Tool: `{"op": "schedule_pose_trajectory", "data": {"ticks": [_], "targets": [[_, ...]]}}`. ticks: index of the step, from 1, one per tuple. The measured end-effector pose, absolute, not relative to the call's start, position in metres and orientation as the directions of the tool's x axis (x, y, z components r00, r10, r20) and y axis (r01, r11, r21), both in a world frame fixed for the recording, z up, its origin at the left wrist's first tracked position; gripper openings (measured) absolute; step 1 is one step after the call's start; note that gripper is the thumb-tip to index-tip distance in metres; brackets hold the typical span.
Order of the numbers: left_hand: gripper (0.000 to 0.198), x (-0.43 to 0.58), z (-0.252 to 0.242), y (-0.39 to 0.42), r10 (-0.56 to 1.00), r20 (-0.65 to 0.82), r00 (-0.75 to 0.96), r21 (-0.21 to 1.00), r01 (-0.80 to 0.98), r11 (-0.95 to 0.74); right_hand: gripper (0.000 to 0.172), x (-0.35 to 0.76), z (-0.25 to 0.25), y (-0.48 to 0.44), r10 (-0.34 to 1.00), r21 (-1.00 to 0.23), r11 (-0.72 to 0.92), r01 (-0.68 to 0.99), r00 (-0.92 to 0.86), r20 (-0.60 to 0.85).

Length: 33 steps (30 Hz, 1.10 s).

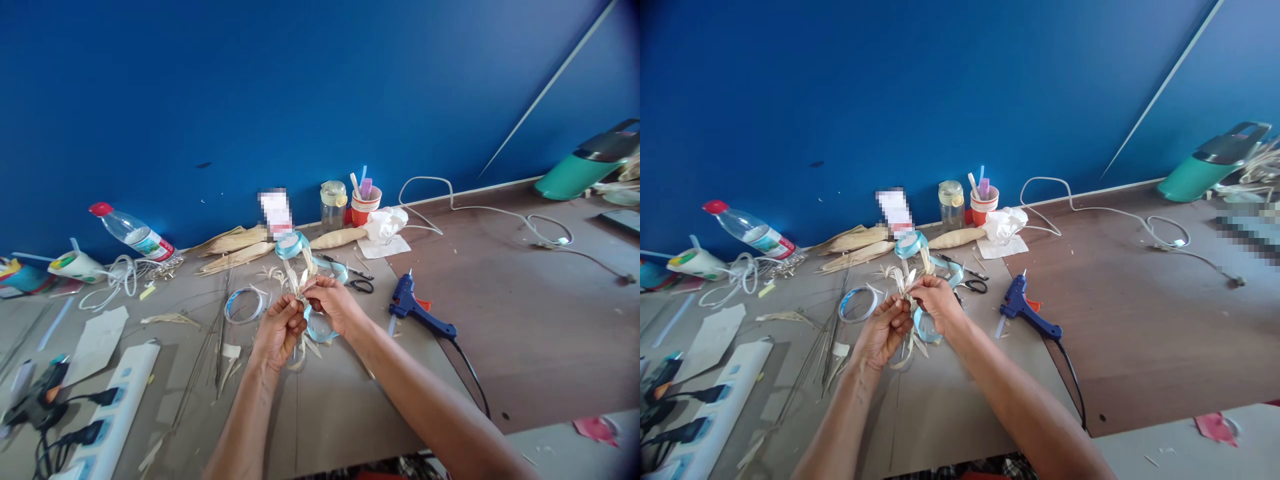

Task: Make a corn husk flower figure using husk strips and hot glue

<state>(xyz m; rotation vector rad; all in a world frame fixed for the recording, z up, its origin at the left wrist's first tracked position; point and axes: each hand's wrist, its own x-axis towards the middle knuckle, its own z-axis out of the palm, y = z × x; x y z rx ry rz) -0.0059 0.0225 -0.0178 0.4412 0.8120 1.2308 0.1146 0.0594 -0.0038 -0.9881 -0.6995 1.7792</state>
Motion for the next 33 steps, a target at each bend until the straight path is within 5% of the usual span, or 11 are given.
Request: {"op": "schedule_pose_trajectory", "data": {"ticks": [23, 33], "targets": [[0.022, -0.0021, -0.0144, 0.0212, 0.958, -0.286, 0.006, 0.79, -0.565, 0.239, 0.005, 0.1171, 0.0014, 0.058, 0.923, -0.893, -0.38, -0.243, -0.162, -0.349], [0.024, -0.0018, -0.0134, 0.0211, 0.958, -0.286, -0.025, 0.81, -0.54, 0.228, 0.005, 0.1165, 0.0055, 0.0572, 0.908, -0.852, -0.416, -0.317, -0.183, -0.376]]}}
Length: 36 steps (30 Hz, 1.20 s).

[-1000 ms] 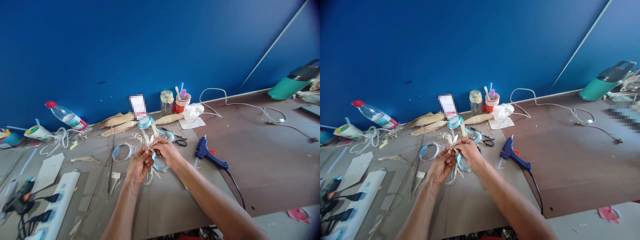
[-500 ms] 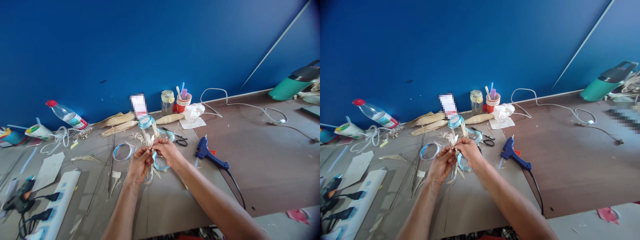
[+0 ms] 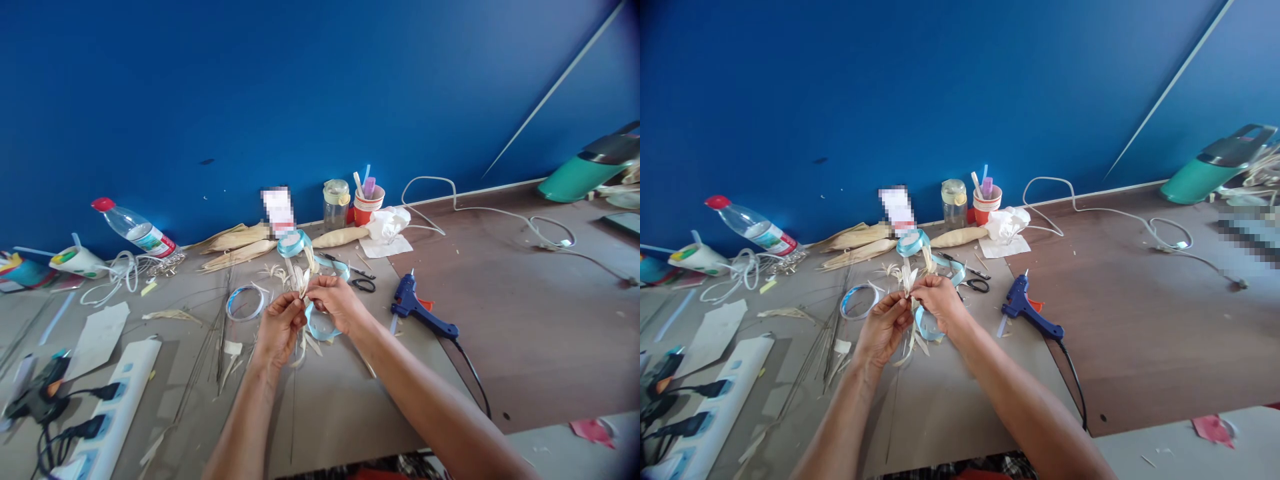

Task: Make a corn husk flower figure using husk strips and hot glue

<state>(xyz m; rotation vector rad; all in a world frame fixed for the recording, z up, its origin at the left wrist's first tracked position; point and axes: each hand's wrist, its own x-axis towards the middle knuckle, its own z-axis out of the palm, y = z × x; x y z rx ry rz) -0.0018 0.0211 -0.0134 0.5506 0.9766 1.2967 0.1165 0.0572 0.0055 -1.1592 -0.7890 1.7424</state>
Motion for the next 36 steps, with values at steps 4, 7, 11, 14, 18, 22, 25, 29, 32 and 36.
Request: {"op": "schedule_pose_trajectory", "data": {"ticks": [4, 7, 11, 14, 18, 22, 25, 29, 32, 36], "targets": [[0.024, -0.001, -0.014, 0.021, 0.956, -0.283, -0.076, 0.828, -0.522, 0.203, 0.006, 0.116, 0.007, 0.056, 0.907, -0.831, -0.417, -0.367, -0.221, -0.358], [0.023, -0.001, -0.015, 0.021, 0.954, -0.276, -0.115, 0.841, -0.51, 0.182, 0.006, 0.116, 0.005, 0.054, 0.908, -0.842, -0.409, -0.352, -0.246, -0.338], [0.021, 0.001, -0.017, 0.021, 0.95, -0.256, -0.18, 0.861, -0.489, 0.14, 0.006, 0.112, 0.0, 0.05, 0.944, -0.905, -0.316, -0.285, -0.19, -0.27], [0.019, 0.002, -0.019, 0.022, 0.946, -0.211, -0.246, 0.9, -0.426, 0.09, 0.005, 0.105, -0.001, 0.045, 0.961, -0.926, -0.269, -0.265, -0.138, -0.24], [0.017, 0.002, -0.025, 0.022, 0.934, -0.166, -0.316, 0.934, -0.353, 0.047, 0.004, 0.096, -0.003, 0.039, 0.971, -0.909, -0.237, -0.343, -0.114, -0.211], [0.016, 0.005, -0.029, 0.022, 0.931, -0.123, -0.344, 0.956, -0.293, 0.018, 0.006, 0.088, -0.01, 0.038, 0.977, -0.89, -0.21, -0.405, -0.063, -0.202], [0.015, 0.007, -0.03, 0.019, 0.928, -0.082, -0.363, 0.974, -0.225, -0.002, 0.008, 0.086, -0.015, 0.037, 0.98, -0.887, -0.195, -0.419, -0.045, -0.194], [0.013, 0.008, -0.03, 0.016, 0.917, -0.036, -0.396, 0.991, -0.13, -0.017, 0.009, 0.084, -0.015, 0.035, 0.982, -0.883, -0.181, -0.433, -0.032, -0.186], [0.013, 0.008, -0.031, 0.014, 0.904, -0.023, -0.428, 0.994, -0.105, -0.025, 0.008, 0.083, -0.013, 0.032, 0.987, -0.89, -0.142, -0.434, 0.003, -0.159], [0.01, 0.008, -0.027, 0.012, 0.893, 0.007, -0.45, 0.999, -0.042, -0.029, 0.008, 0.08, -0.014, 0.03, 0.987, -0.896, -0.123, -0.426, 0.045, -0.157]]}}
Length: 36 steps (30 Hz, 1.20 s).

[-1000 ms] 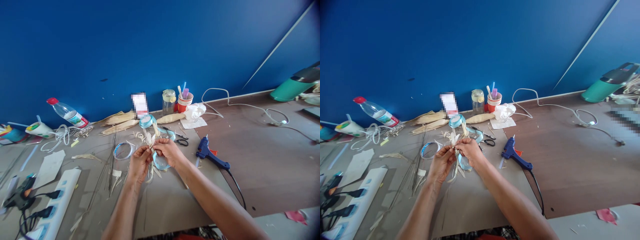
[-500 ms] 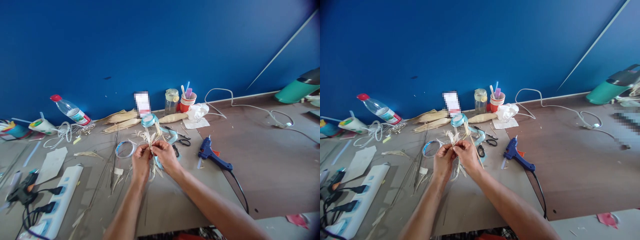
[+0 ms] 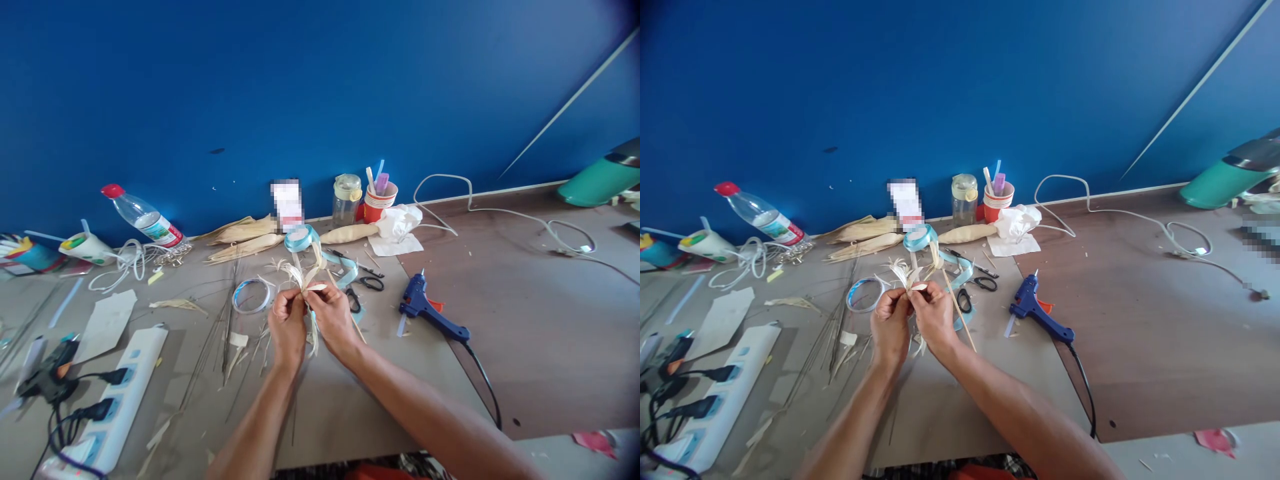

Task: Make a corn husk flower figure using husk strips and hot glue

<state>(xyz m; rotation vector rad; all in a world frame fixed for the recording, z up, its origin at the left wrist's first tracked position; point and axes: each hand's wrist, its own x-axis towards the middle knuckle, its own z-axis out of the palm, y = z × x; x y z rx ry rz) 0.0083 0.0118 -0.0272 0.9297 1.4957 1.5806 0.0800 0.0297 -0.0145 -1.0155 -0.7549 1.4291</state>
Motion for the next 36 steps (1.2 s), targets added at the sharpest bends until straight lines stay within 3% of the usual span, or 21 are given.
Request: {"op": "schedule_pose_trajectory", "data": {"ticks": [4, 12, 21, 25, 29, 33, 36], "targets": [[0.011, 0.01, -0.024, 0.013, 0.895, -0.019, -0.446, 0.998, -0.062, -0.009, 0.009, 0.079, -0.018, 0.032, 0.984, -0.887, -0.145, -0.438, 0.033, -0.177], [0.019, 0.006, -0.026, 0.021, 0.92, -0.15, -0.362, 0.862, -0.504, -0.058, 0.021, 0.083, -0.017, 0.036, 0.975, -0.841, -0.211, -0.499, -0.05, -0.215], [0.022, 0.003, -0.018, 0.022, 0.927, -0.228, -0.297, 0.787, -0.617, -0.004, 0.014, 0.084, -0.018, 0.036, 0.982, -0.89, -0.183, -0.419, -0.041, -0.183], [0.023, 0.0, -0.017, 0.023, 0.924, -0.255, -0.286, 0.767, -0.641, 0.013, 0.01, 0.086, -0.019, 0.037, 0.987, -0.95, -0.158, -0.269, -0.039, -0.153], [0.025, -0.006, -0.019, 0.024, 0.915, -0.273, -0.299, 0.758, -0.652, 0.013, 0.012, 0.09, -0.017, 0.035, 0.991, -0.997, -0.078, 0.011, -0.107, -0.079], [0.027, -0.01, -0.02, 0.025, 0.9, -0.287, -0.329, 0.768, -0.64, 0.01, 0.008, 0.092, -0.018, 0.03, 0.981, -0.953, 0.022, 0.302, -0.193, -0.038], [0.026, -0.011, -0.019, 0.025, 0.898, -0.274, -0.345, 0.786, -0.618, 0.002, 0.009, 0.09, -0.024, 0.027, 0.967, -0.932, 0.08, 0.354, -0.255, -0.014]]}}
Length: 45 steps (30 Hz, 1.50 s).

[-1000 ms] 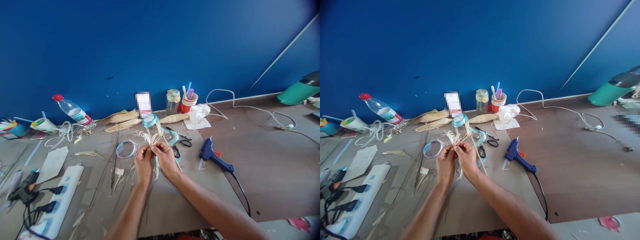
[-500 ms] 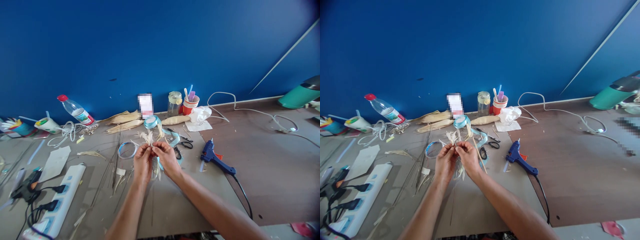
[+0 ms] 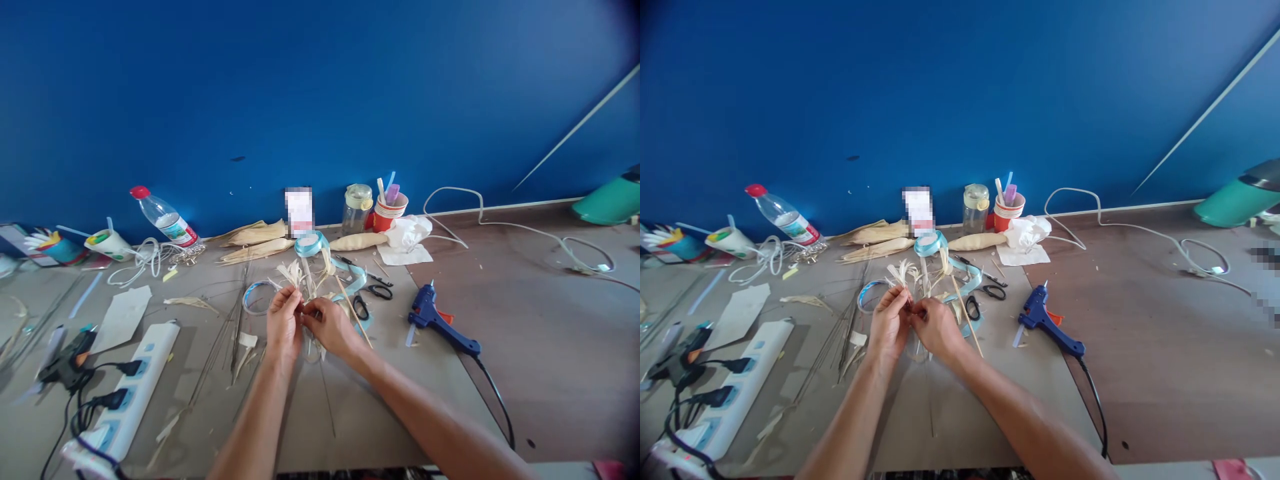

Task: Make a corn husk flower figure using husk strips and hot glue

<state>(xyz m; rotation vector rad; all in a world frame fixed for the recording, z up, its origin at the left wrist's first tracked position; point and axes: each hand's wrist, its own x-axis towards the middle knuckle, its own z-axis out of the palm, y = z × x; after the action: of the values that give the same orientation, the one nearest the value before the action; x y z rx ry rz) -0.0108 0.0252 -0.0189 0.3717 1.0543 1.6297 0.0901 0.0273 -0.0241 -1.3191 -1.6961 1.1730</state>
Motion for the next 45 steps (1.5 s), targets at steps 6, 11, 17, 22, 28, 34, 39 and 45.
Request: {"op": "schedule_pose_trajectory", "data": {"ticks": [6, 11, 17, 22, 28, 34, 39, 45], "targets": [[0.018, -0.014, -0.016, 0.024, 0.939, -0.205, -0.276, 0.785, -0.62, -0.011, 0.012, 0.092, -0.031, 0.031, 0.945, -0.979, 0.033, 0.201, -0.327, -0.035], [0.018, -0.017, -0.015, 0.023, 0.954, -0.225, -0.2, 0.776, -0.629, 0.051, 0.011, 0.092, -0.034, 0.034, 0.933, -0.995, -0.064, 0.075, -0.35, -0.086], [0.017, -0.025, -0.014, 0.024, 0.967, -0.197, -0.164, 0.79, -0.61, 0.057, 0.014, 0.099, -0.027, 0.036, 0.879, -0.985, -0.098, 0.144, -0.451, -0.153], [0.014, -0.039, -0.012, 0.027, 0.977, -0.111, -0.183, 0.738, -0.673, -0.042, 0.016, 0.121, -0.007, 0.041, 0.647, -0.892, 0.112, 0.438, -0.713, -0.269], [0.009, -0.043, -0.008, 0.027, 0.987, -0.103, -0.121, 0.669, -0.743, -0.021, 0.02, 0.14, 0.022, 0.03, 0.517, -0.578, 0.517, 0.631, -0.769, -0.377], [0.009, -0.044, -0.004, 0.025, 0.996, -0.078, -0.051, 0.648, -0.761, 0.012, 0.022, 0.173, 0.051, 0.029, 0.638, -0.63, 0.469, 0.619, -0.731, -0.242], [0.01, -0.048, -0.006, 0.025, 0.992, -0.072, -0.101, 0.697, -0.717, -0.023, 0.028, 0.19, 0.05, 0.042, 0.881, -0.717, 0.309, 0.624, -0.471, -0.03], [0.011, -0.055, -0.002, 0.023, 0.994, -0.044, -0.101, 0.689, -0.724, -0.043, 0.022, 0.159, 0.017, 0.062, 0.902, -0.701, 0.392, 0.596, -0.4, 0.163]]}}
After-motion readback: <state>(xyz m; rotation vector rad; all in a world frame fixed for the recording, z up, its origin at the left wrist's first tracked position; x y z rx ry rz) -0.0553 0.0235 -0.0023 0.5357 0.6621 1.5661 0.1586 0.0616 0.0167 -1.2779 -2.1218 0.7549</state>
